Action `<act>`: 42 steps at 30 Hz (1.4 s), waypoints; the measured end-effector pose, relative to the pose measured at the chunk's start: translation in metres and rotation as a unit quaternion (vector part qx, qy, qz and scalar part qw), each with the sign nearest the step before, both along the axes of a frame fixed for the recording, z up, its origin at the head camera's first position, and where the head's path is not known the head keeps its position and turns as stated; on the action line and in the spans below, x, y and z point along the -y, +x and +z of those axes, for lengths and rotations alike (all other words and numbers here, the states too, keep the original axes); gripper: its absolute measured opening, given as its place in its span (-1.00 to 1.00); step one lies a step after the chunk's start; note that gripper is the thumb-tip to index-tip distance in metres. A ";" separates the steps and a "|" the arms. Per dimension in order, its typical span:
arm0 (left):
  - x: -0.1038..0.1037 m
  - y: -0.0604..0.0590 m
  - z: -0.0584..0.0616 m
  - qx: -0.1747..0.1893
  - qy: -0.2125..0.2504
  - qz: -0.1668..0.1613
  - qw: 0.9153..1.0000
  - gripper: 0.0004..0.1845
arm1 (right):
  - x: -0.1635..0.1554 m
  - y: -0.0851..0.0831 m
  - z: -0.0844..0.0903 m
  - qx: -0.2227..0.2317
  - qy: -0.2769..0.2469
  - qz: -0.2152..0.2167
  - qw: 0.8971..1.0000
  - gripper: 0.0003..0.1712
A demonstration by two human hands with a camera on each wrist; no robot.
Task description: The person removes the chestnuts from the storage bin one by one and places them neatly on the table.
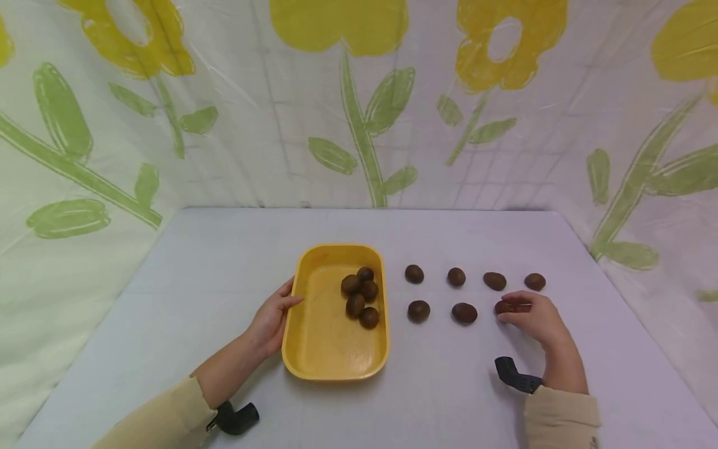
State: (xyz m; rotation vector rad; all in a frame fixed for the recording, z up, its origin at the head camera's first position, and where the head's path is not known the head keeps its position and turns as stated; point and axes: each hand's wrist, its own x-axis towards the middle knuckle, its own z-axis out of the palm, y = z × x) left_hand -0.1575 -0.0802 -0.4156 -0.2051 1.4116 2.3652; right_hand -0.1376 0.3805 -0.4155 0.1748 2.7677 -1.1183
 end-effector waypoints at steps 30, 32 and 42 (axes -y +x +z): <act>0.000 0.001 -0.002 0.005 0.007 -0.002 1.000 -0.34 | 0.015 -0.001 0.020 0.028 0.033 -0.022 0.999 -0.09; 0.001 0.001 -0.001 0.004 0.007 -0.002 1.000 -0.34 | 0.018 -0.001 0.022 0.030 0.031 -0.022 0.999 -0.08; 0.001 0.002 0.001 0.011 0.007 0.001 1.000 -0.33 | 0.056 -0.013 0.041 -0.025 0.017 0.014 0.999 -0.17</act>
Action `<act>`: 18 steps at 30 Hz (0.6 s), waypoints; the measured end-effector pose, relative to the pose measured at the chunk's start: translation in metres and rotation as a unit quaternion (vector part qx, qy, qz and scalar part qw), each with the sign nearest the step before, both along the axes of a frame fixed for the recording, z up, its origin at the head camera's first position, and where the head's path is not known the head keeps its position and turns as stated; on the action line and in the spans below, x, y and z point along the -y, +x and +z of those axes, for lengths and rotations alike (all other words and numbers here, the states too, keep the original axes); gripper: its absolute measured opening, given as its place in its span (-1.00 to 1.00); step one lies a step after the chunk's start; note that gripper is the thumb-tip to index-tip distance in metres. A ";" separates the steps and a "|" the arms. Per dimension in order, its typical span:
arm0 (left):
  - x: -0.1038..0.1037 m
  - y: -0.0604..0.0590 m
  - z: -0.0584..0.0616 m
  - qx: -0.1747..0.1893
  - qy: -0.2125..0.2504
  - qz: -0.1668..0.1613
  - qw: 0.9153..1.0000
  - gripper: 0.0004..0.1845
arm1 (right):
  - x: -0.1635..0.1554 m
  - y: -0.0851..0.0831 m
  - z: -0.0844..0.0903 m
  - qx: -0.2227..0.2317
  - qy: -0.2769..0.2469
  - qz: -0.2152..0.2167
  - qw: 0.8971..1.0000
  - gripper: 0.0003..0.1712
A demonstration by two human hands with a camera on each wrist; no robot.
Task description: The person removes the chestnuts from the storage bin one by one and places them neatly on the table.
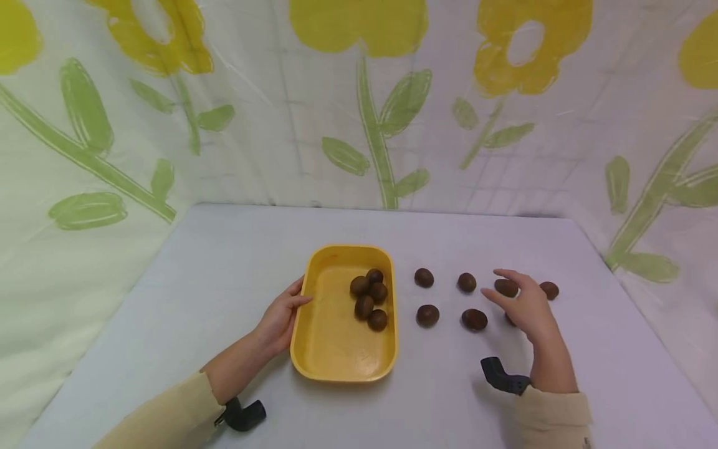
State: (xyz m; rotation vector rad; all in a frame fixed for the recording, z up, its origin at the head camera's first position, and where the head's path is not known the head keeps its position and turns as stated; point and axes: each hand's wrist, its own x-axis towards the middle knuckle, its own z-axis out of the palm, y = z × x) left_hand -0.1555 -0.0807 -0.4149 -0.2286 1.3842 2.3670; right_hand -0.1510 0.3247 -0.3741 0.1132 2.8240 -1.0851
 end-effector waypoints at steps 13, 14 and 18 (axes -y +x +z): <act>-0.001 -0.001 0.003 0.005 -0.004 0.002 1.000 -0.33 | 0.069 -0.028 0.019 0.001 -0.085 0.090 0.992 -0.32; -0.001 -0.001 0.003 0.004 -0.004 0.002 1.000 -0.33 | 0.073 -0.031 0.020 0.003 -0.095 0.096 0.991 -0.33; -0.001 0.000 0.002 0.000 -0.002 0.002 1.000 -0.33 | 0.086 -0.042 0.022 0.014 -0.118 0.117 0.986 -0.35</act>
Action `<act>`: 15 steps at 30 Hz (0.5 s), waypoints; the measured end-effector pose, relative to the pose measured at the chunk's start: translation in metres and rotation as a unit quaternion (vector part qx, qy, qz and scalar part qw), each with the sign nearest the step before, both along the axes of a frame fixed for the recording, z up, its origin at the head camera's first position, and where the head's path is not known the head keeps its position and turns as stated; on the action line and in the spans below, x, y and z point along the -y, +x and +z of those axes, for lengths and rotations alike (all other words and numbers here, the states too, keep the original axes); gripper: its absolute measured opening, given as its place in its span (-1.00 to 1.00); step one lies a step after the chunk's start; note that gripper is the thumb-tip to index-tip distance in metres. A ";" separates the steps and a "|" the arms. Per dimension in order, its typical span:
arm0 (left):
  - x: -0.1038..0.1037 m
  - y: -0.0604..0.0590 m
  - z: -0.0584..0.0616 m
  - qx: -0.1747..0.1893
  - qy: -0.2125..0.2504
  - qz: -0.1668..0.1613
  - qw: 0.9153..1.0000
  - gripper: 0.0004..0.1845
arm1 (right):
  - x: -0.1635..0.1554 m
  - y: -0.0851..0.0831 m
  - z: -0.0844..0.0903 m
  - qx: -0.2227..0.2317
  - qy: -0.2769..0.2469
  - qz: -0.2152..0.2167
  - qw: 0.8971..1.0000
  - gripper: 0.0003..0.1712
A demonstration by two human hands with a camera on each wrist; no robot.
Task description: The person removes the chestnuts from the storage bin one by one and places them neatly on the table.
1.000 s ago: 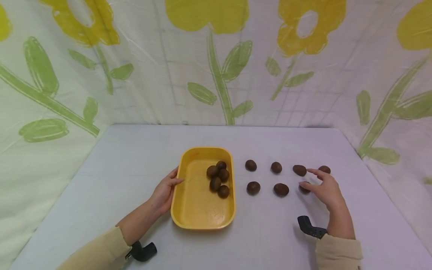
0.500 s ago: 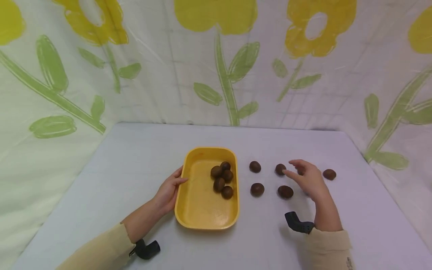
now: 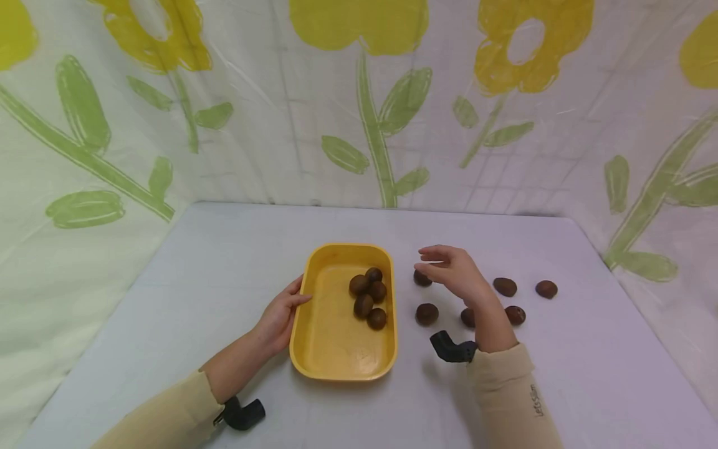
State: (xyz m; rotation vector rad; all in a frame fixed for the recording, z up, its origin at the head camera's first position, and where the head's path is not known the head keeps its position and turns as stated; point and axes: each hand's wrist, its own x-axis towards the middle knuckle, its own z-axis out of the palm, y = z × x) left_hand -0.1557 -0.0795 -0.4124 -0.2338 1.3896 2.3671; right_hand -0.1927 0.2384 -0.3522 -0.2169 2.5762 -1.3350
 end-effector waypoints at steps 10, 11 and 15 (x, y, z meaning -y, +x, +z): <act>-0.001 -0.001 -0.001 -0.002 -0.001 -0.006 1.000 -0.33 | 0.030 -0.005 0.001 0.027 -0.025 0.040 0.999 -0.34; -0.001 -0.001 -0.002 -0.002 -0.001 -0.005 1.000 -0.33 | 0.033 -0.006 0.001 0.025 -0.029 0.045 0.998 -0.35; 0.000 -0.001 -0.002 -0.002 -0.002 0.001 1.000 -0.33 | 0.046 -0.012 0.002 0.023 -0.033 0.075 0.996 -0.36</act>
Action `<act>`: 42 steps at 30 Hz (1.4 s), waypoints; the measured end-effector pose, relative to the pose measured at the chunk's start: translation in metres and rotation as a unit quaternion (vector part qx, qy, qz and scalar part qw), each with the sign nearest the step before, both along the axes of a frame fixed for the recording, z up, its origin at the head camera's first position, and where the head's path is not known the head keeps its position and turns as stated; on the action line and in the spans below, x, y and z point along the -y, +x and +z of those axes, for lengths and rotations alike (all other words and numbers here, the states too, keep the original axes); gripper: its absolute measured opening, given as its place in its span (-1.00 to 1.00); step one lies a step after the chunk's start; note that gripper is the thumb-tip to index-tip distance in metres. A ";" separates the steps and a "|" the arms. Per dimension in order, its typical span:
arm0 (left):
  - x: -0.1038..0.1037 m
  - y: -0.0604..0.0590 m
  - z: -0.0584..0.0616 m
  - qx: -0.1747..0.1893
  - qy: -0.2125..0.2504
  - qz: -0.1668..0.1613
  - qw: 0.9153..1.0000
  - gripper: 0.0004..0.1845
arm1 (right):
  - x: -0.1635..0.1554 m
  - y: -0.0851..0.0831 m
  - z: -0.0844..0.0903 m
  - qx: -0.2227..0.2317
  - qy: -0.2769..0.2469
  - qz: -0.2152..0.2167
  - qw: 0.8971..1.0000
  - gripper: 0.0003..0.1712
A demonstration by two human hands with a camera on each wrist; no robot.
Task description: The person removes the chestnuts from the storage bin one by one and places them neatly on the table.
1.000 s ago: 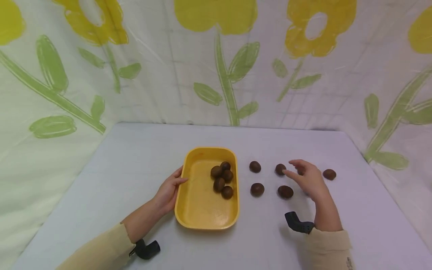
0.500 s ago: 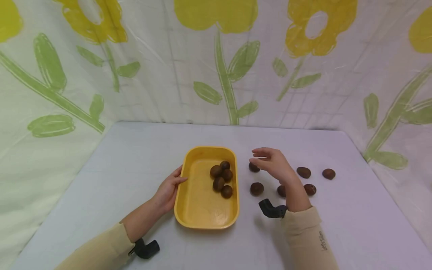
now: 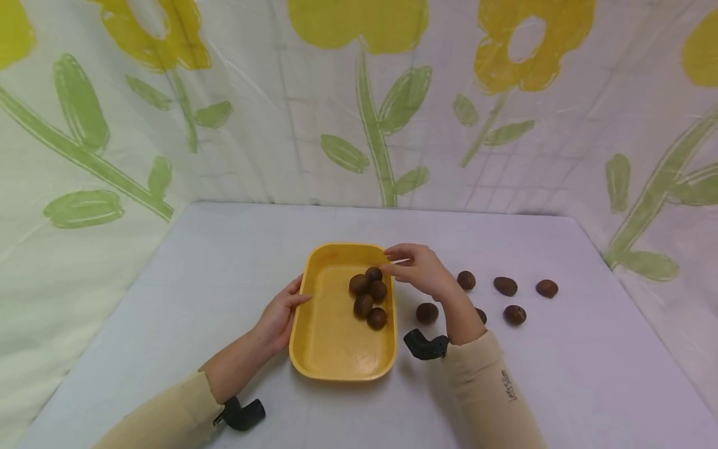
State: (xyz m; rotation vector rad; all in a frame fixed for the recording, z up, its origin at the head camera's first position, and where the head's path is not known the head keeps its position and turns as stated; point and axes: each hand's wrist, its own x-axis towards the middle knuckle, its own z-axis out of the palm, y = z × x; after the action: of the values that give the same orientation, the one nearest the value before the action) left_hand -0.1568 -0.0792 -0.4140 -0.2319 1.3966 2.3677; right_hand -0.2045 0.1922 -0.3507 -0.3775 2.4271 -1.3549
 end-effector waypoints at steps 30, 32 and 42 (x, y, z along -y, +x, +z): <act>0.001 0.002 0.000 -0.004 0.000 -0.013 1.000 -0.33 | 0.107 -0.022 -0.009 -0.003 0.220 0.125 0.968 -0.62; 0.001 0.002 0.000 -0.005 0.003 -0.015 1.000 -0.33 | 0.115 -0.021 -0.012 -0.008 0.229 0.142 0.963 -0.63; 0.001 0.001 0.000 -0.011 0.010 -0.013 1.000 -0.33 | 0.138 -0.014 -0.025 -0.035 0.233 0.182 0.955 -0.70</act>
State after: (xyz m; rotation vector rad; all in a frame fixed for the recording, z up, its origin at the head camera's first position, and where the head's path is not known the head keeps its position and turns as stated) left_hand -0.1558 -0.0798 -0.4137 -0.1801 1.3762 2.3694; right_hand -0.2180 0.0541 -0.3760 -0.7073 2.4722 -0.6026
